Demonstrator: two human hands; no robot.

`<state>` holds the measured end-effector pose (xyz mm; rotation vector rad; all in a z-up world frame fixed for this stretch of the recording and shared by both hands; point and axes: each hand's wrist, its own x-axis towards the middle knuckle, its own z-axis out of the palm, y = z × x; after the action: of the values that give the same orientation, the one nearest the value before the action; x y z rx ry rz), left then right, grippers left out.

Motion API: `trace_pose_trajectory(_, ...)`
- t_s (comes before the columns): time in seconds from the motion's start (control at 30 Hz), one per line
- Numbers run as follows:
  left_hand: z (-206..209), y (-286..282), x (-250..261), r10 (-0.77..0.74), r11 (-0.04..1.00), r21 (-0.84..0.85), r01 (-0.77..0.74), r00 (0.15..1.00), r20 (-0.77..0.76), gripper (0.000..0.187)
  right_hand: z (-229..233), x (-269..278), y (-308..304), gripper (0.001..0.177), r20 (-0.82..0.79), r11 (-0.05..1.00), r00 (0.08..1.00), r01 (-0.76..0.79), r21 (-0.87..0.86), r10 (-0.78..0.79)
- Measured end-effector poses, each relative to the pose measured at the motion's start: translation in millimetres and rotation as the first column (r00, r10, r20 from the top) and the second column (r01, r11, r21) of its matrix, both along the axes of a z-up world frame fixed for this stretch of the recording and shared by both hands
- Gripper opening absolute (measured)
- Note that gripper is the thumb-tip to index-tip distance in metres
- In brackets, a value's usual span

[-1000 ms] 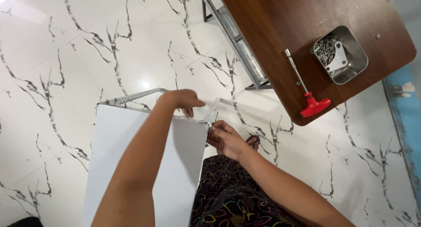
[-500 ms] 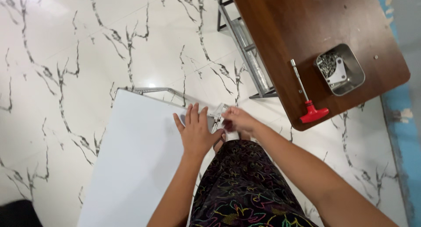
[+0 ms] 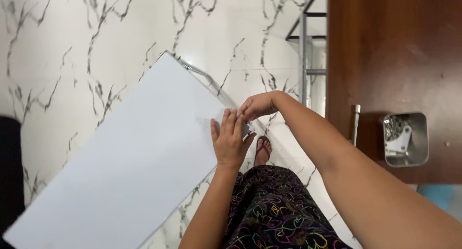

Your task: The person attaches a metal rail to a white board using screws and a red T-handle screwdriver. They position the rail, insert screws, and tighten them while the board rests on a marble-patterned floor next to a wooden table with a parts tray.

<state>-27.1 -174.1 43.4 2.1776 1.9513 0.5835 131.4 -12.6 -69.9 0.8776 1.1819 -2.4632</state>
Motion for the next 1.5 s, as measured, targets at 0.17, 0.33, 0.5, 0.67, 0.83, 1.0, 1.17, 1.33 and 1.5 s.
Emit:
trace_pose_trajectory(0.17,-2,-1,3,-0.003,1.000,0.005,0.002,0.997,0.077,0.067,-44,-9,13,0.008,-0.061,0.959,0.957,-0.282,0.029,0.283)
trace_pose_trajectory(0.33,1,3,2,-0.008,1.000,0.012,0.007,0.995,0.101,0.062,-63,-29,28,0.027,-0.025,0.869,0.868,-0.494,0.033,0.495)
trace_pose_trajectory(0.5,5,9,0,-0.006,1.000,0.009,0.005,0.994,0.110,0.059,-74,-43,29,0.050,-0.029,0.824,0.824,-0.564,0.060,0.566)
trace_pose_trajectory(0.67,8,14,-2,-0.001,1.000,-0.010,0.002,0.994,0.106,0.054,-86,-44,34,0.043,-0.077,0.818,0.815,-0.570,0.078,0.575)
trace_pose_trajectory(0.83,8,13,-2,0.012,0.999,-0.036,-0.008,0.994,0.111,0.053,-68,-41,34,0.042,-0.127,0.810,0.801,-0.569,0.140,0.584)
trace_pose_trajectory(1.0,8,13,-4,-0.014,1.000,0.009,0.014,0.996,0.091,0.049,-41,-27,23,0.034,-0.065,0.880,0.890,-0.432,0.199,0.451)
trace_pose_trajectory(1.17,8,8,-1,0.000,1.000,-0.011,0.000,0.998,0.070,0.052,-44,-22,10,0.030,-0.099,0.971,0.966,-0.238,0.027,0.239)
trace_pose_trajectory(1.33,3,0,5,0.080,0.997,-0.022,-0.079,0.996,0.038,0.060,-64,-33,10,0.031,-0.095,0.971,0.967,-0.238,-0.001,0.237)
trace_pose_trajectory(1.5,-1,-8,6,0.167,0.986,-0.017,-0.166,0.985,0.044,0.062,-68,-30,8,0.022,0.028,0.987,0.987,-0.161,0.008,0.161)
